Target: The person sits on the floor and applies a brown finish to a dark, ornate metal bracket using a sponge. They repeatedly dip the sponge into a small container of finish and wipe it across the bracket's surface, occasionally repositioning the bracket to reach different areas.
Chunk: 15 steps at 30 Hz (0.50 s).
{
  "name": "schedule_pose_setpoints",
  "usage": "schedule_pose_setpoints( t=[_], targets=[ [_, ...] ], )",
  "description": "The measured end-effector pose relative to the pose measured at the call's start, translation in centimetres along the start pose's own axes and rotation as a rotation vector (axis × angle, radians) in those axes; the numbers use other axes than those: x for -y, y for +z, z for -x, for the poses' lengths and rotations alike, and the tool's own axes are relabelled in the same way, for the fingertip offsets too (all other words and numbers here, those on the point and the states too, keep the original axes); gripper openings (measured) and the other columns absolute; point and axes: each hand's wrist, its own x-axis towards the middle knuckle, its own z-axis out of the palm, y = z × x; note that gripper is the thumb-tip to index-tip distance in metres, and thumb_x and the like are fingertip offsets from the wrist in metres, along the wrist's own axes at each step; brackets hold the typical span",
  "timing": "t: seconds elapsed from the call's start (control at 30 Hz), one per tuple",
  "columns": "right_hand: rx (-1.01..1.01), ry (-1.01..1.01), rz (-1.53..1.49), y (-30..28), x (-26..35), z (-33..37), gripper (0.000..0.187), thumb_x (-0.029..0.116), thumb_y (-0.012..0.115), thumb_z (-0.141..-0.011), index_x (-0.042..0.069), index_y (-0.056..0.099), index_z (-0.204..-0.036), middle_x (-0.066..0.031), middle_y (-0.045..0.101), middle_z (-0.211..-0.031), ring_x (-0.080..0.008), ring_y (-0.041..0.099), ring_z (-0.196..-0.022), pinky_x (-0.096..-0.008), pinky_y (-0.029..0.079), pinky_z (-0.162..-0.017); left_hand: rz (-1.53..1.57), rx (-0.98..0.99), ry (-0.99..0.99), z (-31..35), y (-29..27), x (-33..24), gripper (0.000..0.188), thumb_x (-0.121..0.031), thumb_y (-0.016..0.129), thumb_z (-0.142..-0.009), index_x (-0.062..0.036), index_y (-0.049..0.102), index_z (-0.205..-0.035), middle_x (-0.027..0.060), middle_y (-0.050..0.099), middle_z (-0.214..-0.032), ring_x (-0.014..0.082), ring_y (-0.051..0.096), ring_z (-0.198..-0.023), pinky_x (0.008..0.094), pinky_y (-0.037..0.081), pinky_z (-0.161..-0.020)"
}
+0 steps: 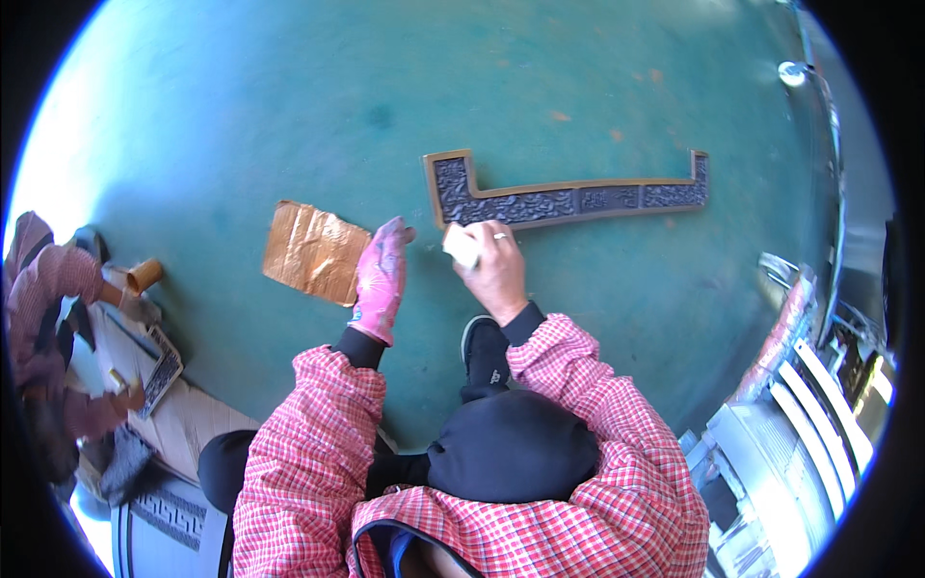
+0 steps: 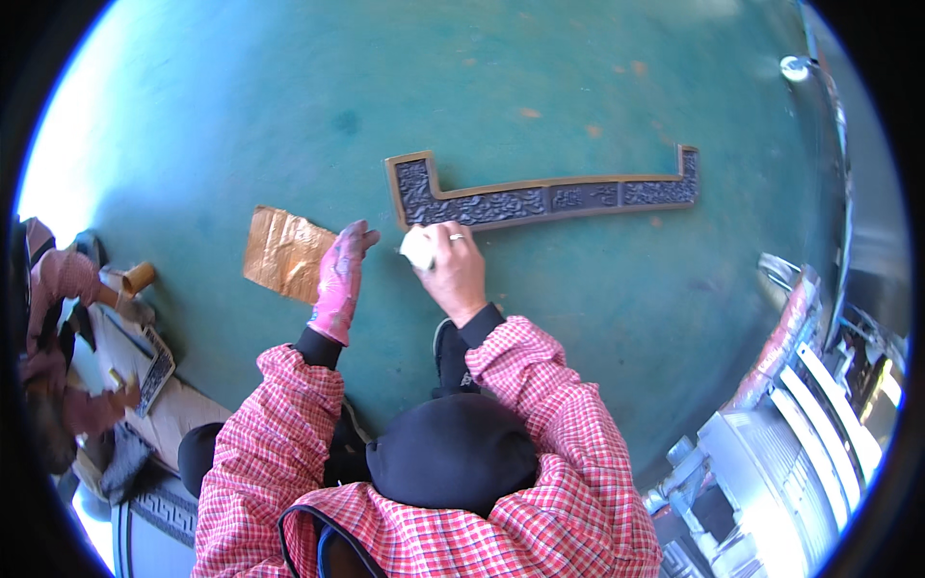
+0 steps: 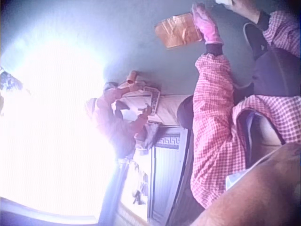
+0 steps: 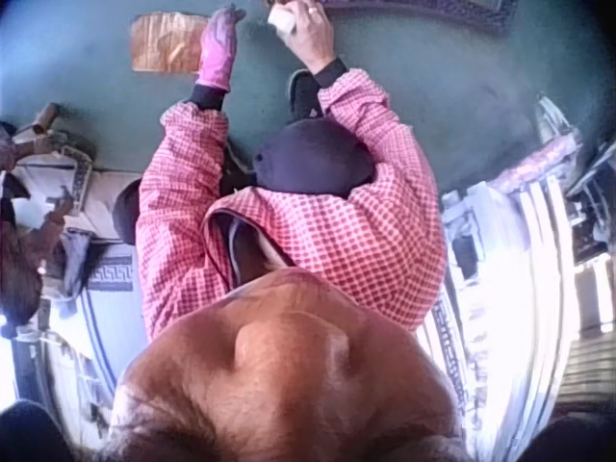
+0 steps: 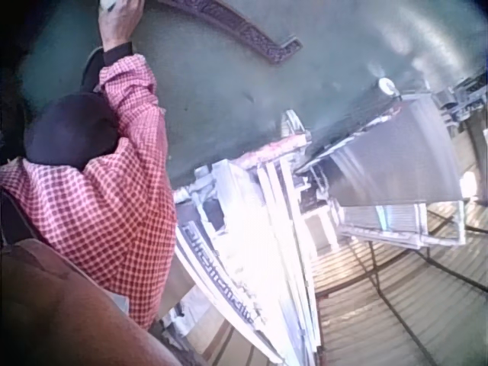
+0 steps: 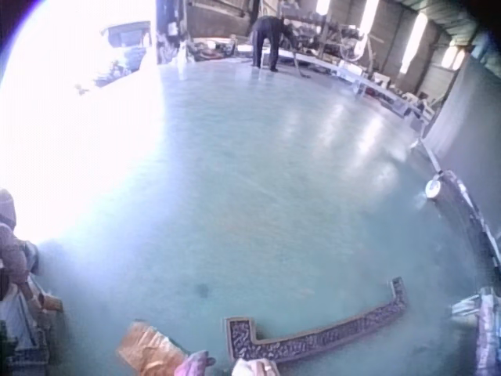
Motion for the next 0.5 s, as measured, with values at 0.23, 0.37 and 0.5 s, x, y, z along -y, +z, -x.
schedule_pose_setpoints(
  t=[0.23, 0.37, 0.5],
  targets=[
    [0.099, 0.135, -0.039, -3.4, -1.8, 2.2, 0.034, 0.007, 0.074, -0.065, 0.006, 0.061, -0.096, -0.0150, 0.062, -0.092, -0.0349, 0.060, -0.088, -0.0418, 0.049, -0.079, -0.405, -0.210, 0.036, 1.7, -2.7, -3.6, 0.037, -0.032, 0.057, -0.097, -0.0042, 0.062, -0.120, 0.0149, 0.070, -0.101, 0.0250, 0.067, -0.095, 0.0356, 0.049, -0.089],
    [0.067, 0.078, -0.124, -3.0, -1.6, 2.1, 0.035, 0.002, 0.075, -0.066, 0.002, 0.057, -0.096, -0.0154, 0.061, -0.091, -0.0355, 0.060, -0.086, -0.0425, 0.048, -0.078, -0.661, 0.028, 0.037, 1.7, -8.4, -8.6, 0.046, -0.040, 0.060, -0.092, -0.0051, 0.061, -0.120, 0.0205, 0.066, -0.111, 0.0374, 0.061, -0.106, 0.0437, 0.048, -0.093],
    [0.104, 0.040, -0.161, -3.0, -0.2, 2.0, 0.038, 0.001, 0.076, -0.067, 0.001, 0.055, -0.099, -0.0146, 0.060, -0.091, -0.0342, 0.061, -0.086, -0.0413, 0.048, -0.078, -0.774, 0.017, -0.089, 3.0, -18.6, -9.8, 0.055, -0.041, 0.067, -0.087, -0.0050, 0.057, -0.127, 0.0186, 0.062, -0.123, 0.0318, 0.059, -0.116, 0.0406, 0.046, -0.099]
  ],
)
